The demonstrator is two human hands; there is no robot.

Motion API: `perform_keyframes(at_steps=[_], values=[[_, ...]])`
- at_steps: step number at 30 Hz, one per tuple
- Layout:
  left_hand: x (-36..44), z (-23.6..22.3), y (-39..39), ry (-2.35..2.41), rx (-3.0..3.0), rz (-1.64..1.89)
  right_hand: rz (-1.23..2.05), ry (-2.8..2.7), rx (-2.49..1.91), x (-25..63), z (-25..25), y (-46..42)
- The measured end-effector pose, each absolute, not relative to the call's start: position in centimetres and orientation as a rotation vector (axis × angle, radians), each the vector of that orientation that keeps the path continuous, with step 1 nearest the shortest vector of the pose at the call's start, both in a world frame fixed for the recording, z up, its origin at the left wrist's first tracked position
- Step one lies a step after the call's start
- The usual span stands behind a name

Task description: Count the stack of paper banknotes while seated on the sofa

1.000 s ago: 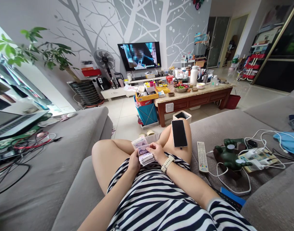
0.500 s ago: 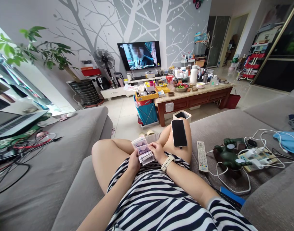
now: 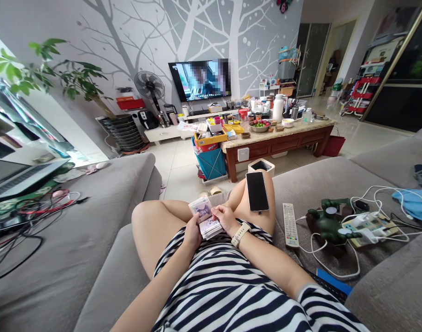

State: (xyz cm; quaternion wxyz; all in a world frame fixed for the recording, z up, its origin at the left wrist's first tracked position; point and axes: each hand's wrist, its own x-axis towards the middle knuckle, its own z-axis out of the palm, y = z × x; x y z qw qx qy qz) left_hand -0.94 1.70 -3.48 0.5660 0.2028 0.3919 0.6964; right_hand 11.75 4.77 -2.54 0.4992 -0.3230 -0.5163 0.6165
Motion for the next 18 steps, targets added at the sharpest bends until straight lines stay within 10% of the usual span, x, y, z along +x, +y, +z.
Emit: perform_keyframes(at_steps=[18], values=[[-0.9, -2.6, 1.1, 1.0, 0.548, 1.597, 1.398, -1.225, -0.829, 11.8, -3.4, 5.3]])
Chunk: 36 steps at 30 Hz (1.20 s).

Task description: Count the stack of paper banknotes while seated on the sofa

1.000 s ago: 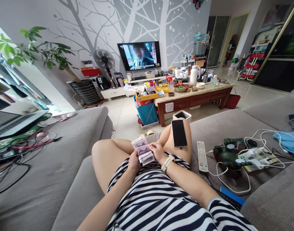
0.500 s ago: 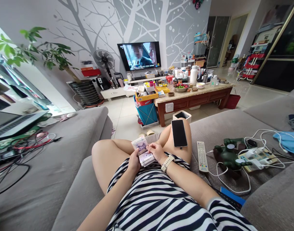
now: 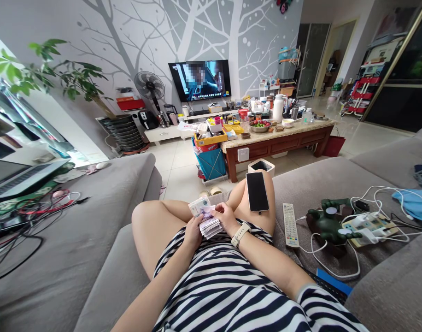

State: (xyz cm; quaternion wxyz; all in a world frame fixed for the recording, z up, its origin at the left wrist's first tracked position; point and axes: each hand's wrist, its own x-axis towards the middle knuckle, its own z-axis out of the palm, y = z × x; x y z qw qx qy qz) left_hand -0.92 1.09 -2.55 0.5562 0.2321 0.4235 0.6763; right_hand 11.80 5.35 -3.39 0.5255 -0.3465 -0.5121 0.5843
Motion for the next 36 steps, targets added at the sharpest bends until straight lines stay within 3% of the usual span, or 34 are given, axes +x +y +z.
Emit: perform_keyframes(at_steps=[36], values=[[-1.0, -3.2, 1.7, 0.962, 0.595, 1.62, 1.524, -1.195, -0.722, 12.0, -1.8, 4.4]])
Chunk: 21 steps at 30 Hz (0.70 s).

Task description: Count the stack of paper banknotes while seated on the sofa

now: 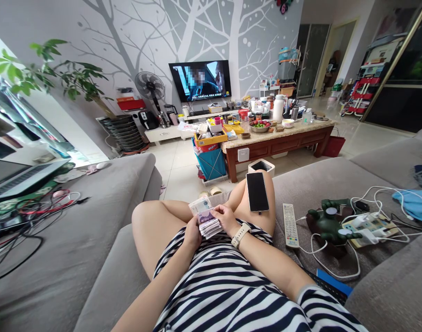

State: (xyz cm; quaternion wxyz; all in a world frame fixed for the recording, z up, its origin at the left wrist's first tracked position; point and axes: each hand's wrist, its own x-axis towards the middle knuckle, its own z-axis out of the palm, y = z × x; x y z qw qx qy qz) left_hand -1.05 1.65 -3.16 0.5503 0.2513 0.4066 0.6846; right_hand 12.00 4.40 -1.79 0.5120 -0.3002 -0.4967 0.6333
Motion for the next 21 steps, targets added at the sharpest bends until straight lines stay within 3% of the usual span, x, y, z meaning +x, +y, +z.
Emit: perform_keyframes(at_steps=[21], values=[[-0.81, -2.56, 1.46, 0.973, 0.57, 1.622, 1.557, -1.164, -0.728, 11.94, -1.74, 4.36]])
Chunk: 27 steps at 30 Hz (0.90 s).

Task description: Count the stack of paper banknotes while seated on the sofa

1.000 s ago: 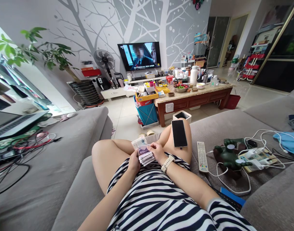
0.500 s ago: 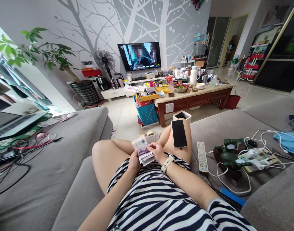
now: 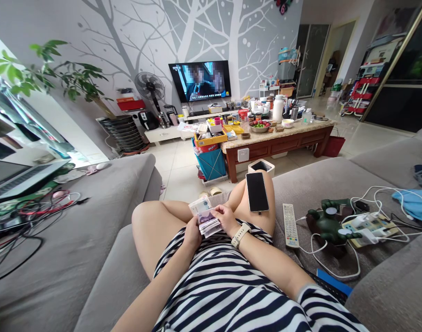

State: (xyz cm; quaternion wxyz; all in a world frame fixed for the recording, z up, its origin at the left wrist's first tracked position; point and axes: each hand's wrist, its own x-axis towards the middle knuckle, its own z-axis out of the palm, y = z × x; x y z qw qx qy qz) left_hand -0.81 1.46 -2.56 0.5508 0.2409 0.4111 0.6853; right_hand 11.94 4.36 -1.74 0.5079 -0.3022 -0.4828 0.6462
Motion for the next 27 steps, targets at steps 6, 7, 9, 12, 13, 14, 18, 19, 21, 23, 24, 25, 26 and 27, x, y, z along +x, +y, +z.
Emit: perform_keyframes(at_steps=[6, 7, 9, 12, 13, 14, 18, 19, 21, 23, 24, 25, 26, 27], values=[[-0.85, -2.59, 1.5, 0.98, 0.582, 1.617, 1.556, -1.167, -0.735, 11.95, -1.86, 4.41], [-0.87, -2.64, 1.52, 0.982, 0.583, 1.618, 1.556, -1.166, -0.735, 11.95, -1.87, 4.42], [-0.91, -2.75, 1.55, 0.987, 0.584, 1.622, 1.554, -1.164, -0.732, 11.94, -1.86, 4.43], [-0.98, -2.94, 1.58, 0.99, 0.59, 1.623, 1.555, -1.161, -0.725, 11.92, -1.72, 4.39], [-1.0, -3.0, 1.59, 0.989, 0.592, 1.623, 1.557, -1.159, -0.723, 11.92, -1.63, 4.35], [-1.02, -3.07, 1.61, 0.988, 0.593, 1.622, 1.56, -1.159, -0.722, 11.93, -1.53, 4.3], [-1.03, -3.28, 1.73, 0.984, 0.593, 1.621, 1.563, -1.161, -0.727, 12.0, -1.09, 4.1], [-1.03, -3.3, 1.75, 0.984, 0.592, 1.621, 1.561, -1.163, -0.729, 12.02, -1.02, 4.07], [-1.01, -3.31, 1.77, 0.985, 0.59, 1.62, 1.559, -1.166, -0.732, 12.06, -0.96, 4.05], [-0.98, -3.27, 1.77, 0.984, 0.59, 1.62, 1.558, -1.168, -0.733, 12.06, -1.04, 4.07], [-0.97, -3.24, 1.76, 0.982, 0.59, 1.619, 1.558, -1.169, -0.734, 12.06, -1.11, 4.11], [-0.96, -3.2, 1.75, 0.981, 0.59, 1.619, 1.557, -1.169, -0.734, 12.05, -1.2, 4.14], [-0.95, -3.17, 1.75, 0.98, 0.588, 1.62, 1.556, -1.17, -0.736, 12.04, -1.31, 4.19], [-0.94, -3.14, 1.74, 0.981, 0.586, 1.622, 1.554, -1.171, -0.737, 12.04, -1.41, 4.23]])
